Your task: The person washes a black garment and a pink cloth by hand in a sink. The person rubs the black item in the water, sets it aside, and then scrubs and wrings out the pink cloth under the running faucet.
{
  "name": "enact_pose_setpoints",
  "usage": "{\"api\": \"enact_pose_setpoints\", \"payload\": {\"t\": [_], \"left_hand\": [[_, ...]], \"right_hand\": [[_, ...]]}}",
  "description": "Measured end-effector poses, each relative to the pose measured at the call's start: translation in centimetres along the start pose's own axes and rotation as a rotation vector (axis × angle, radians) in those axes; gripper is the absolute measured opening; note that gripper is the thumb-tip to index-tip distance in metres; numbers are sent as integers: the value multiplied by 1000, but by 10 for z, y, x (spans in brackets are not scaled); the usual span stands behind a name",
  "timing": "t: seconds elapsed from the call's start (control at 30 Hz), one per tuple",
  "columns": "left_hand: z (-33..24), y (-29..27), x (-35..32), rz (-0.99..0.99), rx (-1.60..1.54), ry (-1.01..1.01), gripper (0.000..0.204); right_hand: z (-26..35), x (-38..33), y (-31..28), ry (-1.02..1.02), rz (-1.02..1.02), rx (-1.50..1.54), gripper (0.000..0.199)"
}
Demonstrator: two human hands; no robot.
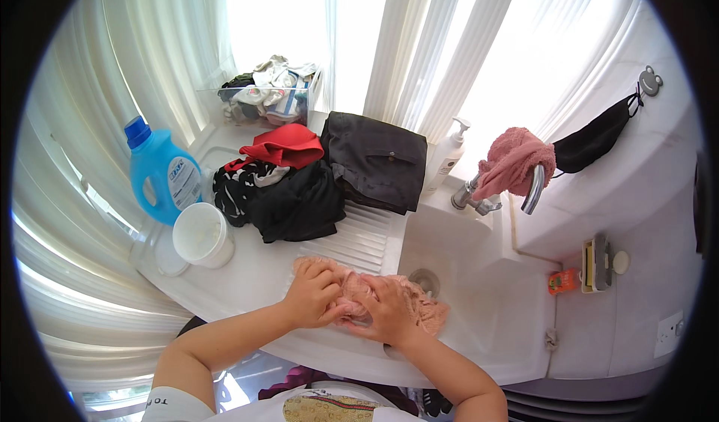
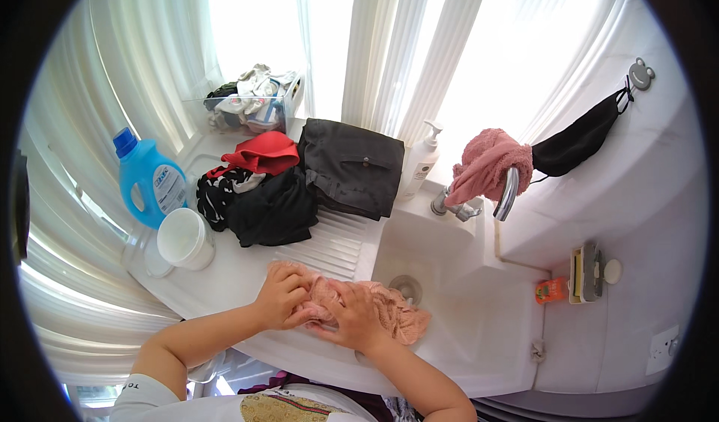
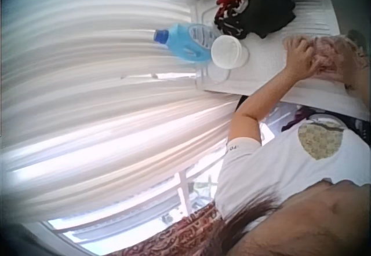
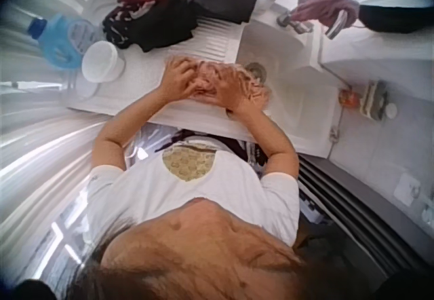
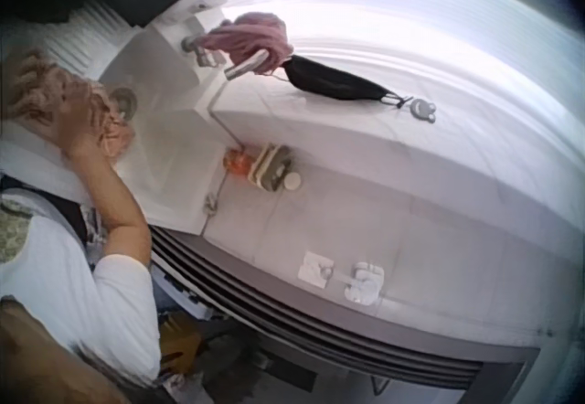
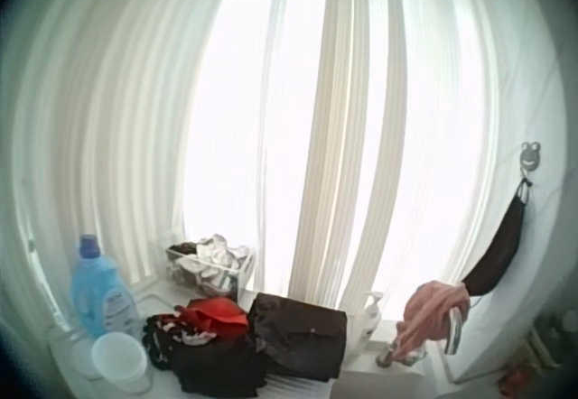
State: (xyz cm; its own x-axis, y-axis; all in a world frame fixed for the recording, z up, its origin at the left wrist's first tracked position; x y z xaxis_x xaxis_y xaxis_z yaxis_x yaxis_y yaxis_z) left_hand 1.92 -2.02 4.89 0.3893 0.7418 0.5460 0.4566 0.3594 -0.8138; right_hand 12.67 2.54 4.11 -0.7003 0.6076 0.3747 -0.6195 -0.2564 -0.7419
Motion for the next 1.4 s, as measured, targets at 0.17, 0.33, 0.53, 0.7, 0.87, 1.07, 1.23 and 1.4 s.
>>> {"api": "enact_pose_setpoints", "payload": {"t": [0.17,0.33,0.53,0.7,0.87,1.07,1.23,1.4], "left_hand": [[28,13,7,-207,12,-82,22],[79,12,41,-218,156,-340,34],[-8,-1,-2,-44,-33,60,30],[60,40,14,42,-53,-216,35],[63,26,39,-88,242,-249,38],[-7,26,-7,93,-18,53,45],[82,73,28,228,-116,-433,51],[50,43,37,203,228,-338,61]], "right_hand": [[-6,33,18,48,-48,5,55],[-49,66,19,358,-66,-211,62],[10,-12,12,-104,54,-122,56],[-42,44,36,226,95,-67,55],[-68,58,29,460,122,-176,62],[-1,-14,18,-85,76,-36,57],[-77,48,31,332,52,46,60],[-61,36,15,432,133,-129,67]]}}
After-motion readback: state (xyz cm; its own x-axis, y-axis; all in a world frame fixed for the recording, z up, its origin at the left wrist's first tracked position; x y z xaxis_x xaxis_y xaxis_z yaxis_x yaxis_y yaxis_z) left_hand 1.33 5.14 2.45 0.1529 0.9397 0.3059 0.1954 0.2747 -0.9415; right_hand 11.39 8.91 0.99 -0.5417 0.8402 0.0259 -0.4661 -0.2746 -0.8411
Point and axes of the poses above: each hand's wrist, its own x-axis towards the middle knuckle, its own y-axis out of the palm, z = x × y, the point moved 10 cm from there along x, towards the middle knuckle, and after that the axes turned 13 degrees about y, right-handed, at the moved point
